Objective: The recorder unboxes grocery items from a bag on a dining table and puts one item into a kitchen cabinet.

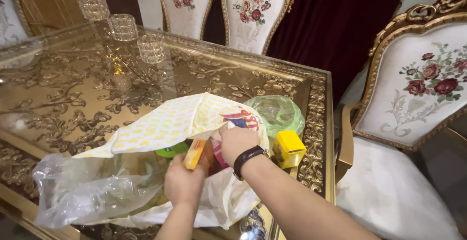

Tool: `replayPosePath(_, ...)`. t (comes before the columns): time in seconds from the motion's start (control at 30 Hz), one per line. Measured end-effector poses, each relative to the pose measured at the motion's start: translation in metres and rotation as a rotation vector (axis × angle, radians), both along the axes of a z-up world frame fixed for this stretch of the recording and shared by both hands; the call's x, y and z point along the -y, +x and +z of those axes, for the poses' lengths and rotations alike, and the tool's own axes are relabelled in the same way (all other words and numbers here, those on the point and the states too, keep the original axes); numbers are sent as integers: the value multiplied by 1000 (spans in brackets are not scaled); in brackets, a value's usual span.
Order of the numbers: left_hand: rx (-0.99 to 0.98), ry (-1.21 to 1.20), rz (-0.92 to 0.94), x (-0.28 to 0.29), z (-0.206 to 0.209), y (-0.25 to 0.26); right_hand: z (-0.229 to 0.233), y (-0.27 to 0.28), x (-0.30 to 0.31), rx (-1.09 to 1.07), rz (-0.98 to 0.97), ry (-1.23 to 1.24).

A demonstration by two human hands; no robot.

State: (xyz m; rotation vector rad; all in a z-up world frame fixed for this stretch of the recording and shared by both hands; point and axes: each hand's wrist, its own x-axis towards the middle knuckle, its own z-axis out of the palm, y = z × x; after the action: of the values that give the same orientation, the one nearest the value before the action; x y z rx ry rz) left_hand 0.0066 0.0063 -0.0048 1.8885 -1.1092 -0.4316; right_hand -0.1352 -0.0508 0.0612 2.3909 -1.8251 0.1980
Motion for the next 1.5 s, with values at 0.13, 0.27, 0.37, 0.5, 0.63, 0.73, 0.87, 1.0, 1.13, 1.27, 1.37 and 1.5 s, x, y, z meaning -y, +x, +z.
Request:
replayPosePath(0.13, 53, -39, 37, -10, 15, 7, 26, 9, -23, -9, -27, 58)
replayPosePath(0.27, 53, -105, -58, -21, 29, 8, 22, 14, -28, 51, -17, -35)
replayPosePath(0.37, 82, -167, -92, -22, 22, 4, 24, 22, -43, 60, 64, -155)
replayPosePath(0.5, -5, 49, -136, -41, 57, -1, 30, 32, -63, 73, 483, -260)
replayPosePath(0.63, 246, -287, -285, 9, -37, 22, 9, 35, -70, 62, 766, -400)
replayPosePath(0.73, -123, -221, -198, -28, 23, 17, 0, 34, -64, 210, 782, -370)
replayPosePath(0.87, 22, -146, -236, -30, 20, 27, -22, 25, -55, 113, 602, -339)
replayPosePath(1.0, -57, -158, -242, -41, 37, 26, -1, 24, -71, 55, 408, -78)
replayPosePath(1.13, -109, -231, -267, -39, 33, 30, 17, 21, -82, 122, 333, -52)
replayPosePath(1.27, -31, -263, -257, -41, 29, 21, 36, 12, -96, 228, 257, -36)
replayPosePath(1.37, -112, -217, -297, -56, 49, 1, 47, 4, -110, 289, 190, 15)
replayPosePath(1.5, -220, -509, -480, -62, 54, -15, 71, -8, -130, 354, 89, 65)
